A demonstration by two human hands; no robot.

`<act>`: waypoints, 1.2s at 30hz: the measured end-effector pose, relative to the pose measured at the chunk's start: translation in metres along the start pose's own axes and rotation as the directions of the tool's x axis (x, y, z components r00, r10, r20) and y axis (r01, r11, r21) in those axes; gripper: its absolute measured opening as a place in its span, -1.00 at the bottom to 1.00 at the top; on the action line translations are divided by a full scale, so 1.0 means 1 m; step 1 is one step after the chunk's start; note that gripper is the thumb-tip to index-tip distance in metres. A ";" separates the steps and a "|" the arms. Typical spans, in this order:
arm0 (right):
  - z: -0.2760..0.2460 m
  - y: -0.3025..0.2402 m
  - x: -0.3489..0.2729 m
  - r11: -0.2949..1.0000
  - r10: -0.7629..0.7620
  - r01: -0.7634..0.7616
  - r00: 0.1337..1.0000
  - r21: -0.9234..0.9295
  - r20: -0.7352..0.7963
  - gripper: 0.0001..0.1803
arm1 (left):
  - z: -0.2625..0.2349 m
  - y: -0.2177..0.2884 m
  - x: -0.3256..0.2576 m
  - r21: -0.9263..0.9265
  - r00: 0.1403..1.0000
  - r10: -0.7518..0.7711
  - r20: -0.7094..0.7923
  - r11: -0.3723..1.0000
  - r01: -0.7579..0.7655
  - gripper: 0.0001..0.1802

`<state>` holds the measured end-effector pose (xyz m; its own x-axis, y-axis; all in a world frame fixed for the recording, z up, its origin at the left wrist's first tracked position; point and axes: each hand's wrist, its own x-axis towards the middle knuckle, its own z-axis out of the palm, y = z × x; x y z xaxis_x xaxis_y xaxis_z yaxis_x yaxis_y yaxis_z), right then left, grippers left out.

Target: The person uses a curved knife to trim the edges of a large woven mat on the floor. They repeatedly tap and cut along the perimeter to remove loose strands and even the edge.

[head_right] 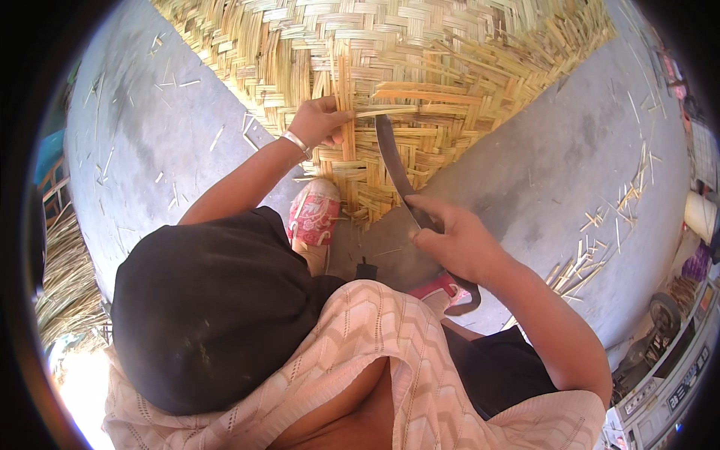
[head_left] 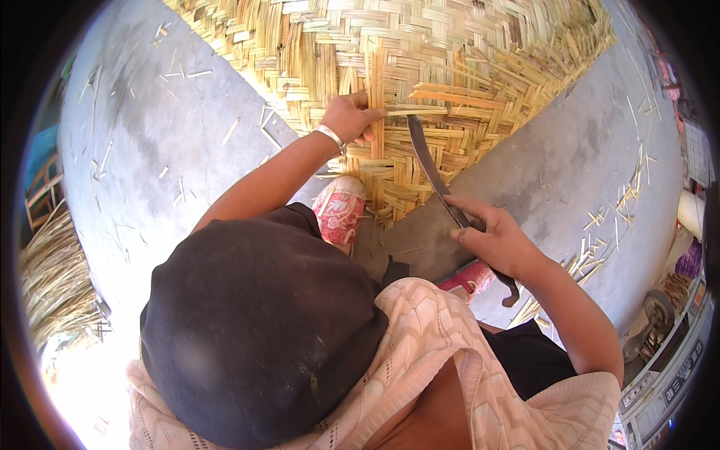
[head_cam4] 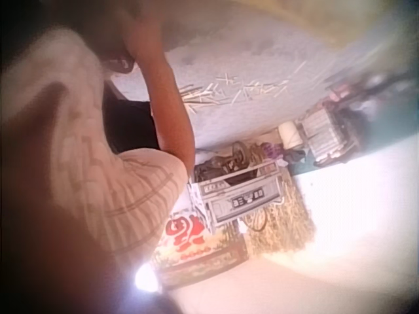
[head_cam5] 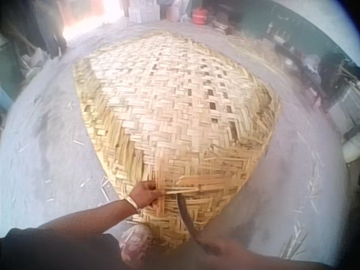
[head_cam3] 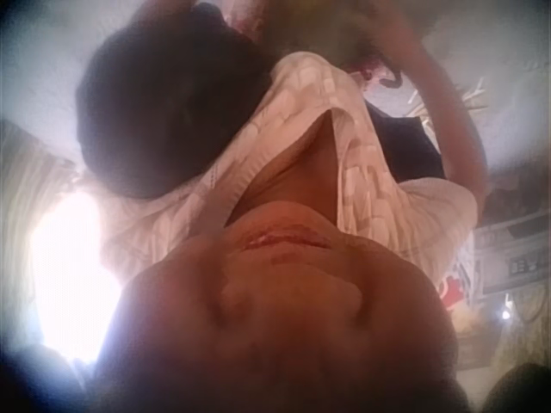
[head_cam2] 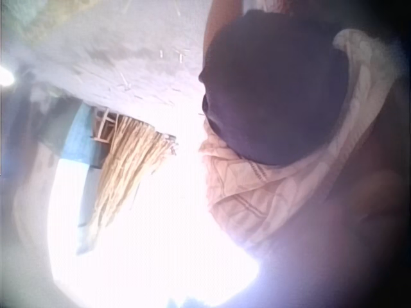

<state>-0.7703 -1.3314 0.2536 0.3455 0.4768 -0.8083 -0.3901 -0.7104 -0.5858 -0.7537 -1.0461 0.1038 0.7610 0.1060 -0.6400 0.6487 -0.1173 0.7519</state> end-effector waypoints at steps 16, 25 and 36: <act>0.011 -0.010 0.052 0.961 -0.104 0.088 0.994 -0.261 -0.045 -0.39 | -0.004 -0.017 -0.029 -0.193 0.989 0.140 -0.041 0.970 -0.146 -0.77; 0.031 -0.020 0.045 0.931 -0.209 0.154 0.969 -0.331 -0.135 -0.38 | -0.011 -0.017 -0.010 -0.269 0.996 0.044 0.083 0.963 -0.020 -0.72; 0.017 -0.029 0.045 0.952 -0.078 0.041 0.991 -0.303 -0.111 -0.38 | -0.007 -0.010 -0.011 -0.111 0.996 0.085 0.007 0.990 -0.084 -0.72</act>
<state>-0.7581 -1.2802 0.2334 0.4678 0.4704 -0.7482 -0.0985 -0.8135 -0.5731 -0.7683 -1.0394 0.1043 0.8135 0.0883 -0.5748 0.5781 -0.0152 0.8158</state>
